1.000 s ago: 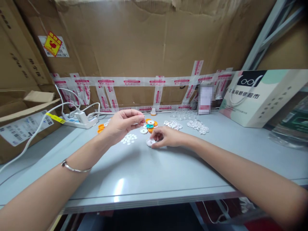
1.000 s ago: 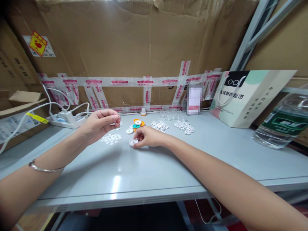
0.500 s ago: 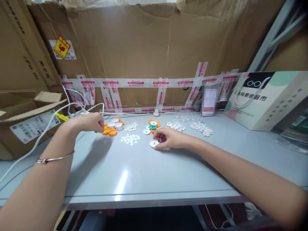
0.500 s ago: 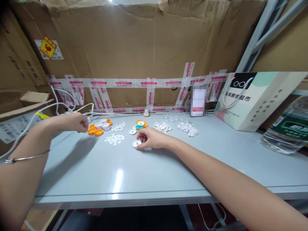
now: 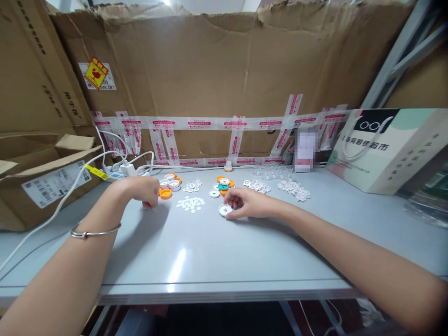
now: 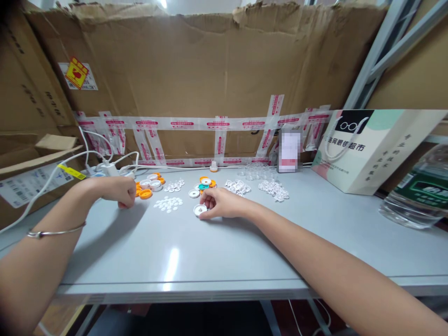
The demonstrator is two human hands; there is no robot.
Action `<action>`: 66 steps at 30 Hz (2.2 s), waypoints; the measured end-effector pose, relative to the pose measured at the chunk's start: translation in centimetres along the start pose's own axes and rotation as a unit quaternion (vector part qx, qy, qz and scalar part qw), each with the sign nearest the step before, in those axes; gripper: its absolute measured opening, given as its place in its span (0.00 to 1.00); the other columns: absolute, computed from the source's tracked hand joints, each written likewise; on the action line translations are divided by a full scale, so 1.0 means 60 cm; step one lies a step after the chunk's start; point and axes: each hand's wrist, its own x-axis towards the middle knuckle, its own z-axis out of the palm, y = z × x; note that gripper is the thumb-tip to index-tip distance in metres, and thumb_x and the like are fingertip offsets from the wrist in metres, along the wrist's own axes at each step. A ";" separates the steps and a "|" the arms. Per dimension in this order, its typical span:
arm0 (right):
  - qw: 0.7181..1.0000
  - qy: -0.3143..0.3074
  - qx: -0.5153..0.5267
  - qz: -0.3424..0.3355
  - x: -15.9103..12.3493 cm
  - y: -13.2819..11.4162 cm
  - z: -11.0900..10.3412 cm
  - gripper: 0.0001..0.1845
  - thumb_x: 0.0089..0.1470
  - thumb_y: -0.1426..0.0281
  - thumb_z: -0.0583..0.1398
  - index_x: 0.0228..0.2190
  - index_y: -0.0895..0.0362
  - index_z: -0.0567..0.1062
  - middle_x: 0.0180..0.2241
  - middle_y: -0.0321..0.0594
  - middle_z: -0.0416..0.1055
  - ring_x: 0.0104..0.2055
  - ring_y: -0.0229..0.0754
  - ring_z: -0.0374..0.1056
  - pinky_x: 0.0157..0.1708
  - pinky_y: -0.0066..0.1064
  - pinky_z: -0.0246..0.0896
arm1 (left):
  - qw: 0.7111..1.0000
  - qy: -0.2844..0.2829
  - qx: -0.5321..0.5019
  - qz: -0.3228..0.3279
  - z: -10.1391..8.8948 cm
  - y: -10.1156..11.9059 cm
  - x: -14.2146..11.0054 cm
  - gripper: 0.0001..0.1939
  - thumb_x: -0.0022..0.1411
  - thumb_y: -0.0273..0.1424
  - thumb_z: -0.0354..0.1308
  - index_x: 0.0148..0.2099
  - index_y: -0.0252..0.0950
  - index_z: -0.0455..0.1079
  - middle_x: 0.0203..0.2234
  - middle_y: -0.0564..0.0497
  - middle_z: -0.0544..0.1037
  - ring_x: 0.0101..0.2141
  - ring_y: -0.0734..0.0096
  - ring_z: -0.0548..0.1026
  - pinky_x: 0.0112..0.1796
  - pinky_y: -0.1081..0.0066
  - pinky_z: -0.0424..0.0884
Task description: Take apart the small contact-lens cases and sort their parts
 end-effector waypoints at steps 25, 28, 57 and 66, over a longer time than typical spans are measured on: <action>0.949 0.282 -0.137 -0.022 0.067 0.064 -0.004 0.11 0.44 0.67 0.59 0.32 0.58 0.72 0.33 0.40 0.71 0.36 0.40 0.65 0.35 0.29 0.57 | 0.889 0.232 -0.011 0.394 0.087 0.185 0.007 0.09 0.58 0.30 0.49 0.40 0.37 0.67 0.34 0.51 0.73 0.33 0.72 0.70 0.34 0.74 0.64; 0.950 0.278 -0.138 -0.027 0.067 0.067 -0.004 0.10 0.44 0.67 0.59 0.32 0.58 0.72 0.33 0.40 0.71 0.36 0.40 0.65 0.36 0.29 0.57 | 0.888 0.242 -0.008 0.390 0.091 0.190 0.009 0.08 0.58 0.30 0.48 0.38 0.37 0.68 0.33 0.51 0.73 0.33 0.72 0.70 0.34 0.75 0.63; 0.919 0.376 -0.111 0.044 0.021 0.055 -0.094 0.10 0.46 0.65 0.56 0.27 0.59 0.73 0.30 0.39 0.72 0.32 0.38 0.65 0.32 0.29 0.58 | 0.960 0.258 0.029 0.100 0.033 0.057 0.062 0.08 0.46 0.25 0.49 0.28 0.37 0.69 0.22 0.53 0.75 0.23 0.73 0.71 0.24 0.78 0.60; 0.969 0.103 -0.222 0.016 0.006 0.043 -0.071 0.09 0.43 0.65 0.59 0.28 0.55 0.75 0.32 0.39 0.67 0.33 0.39 0.63 0.31 0.27 0.56 | 0.951 0.282 -0.015 0.123 0.040 0.065 0.067 0.07 0.48 0.28 0.51 0.30 0.36 0.69 0.26 0.51 0.76 0.28 0.72 0.72 0.27 0.78 0.63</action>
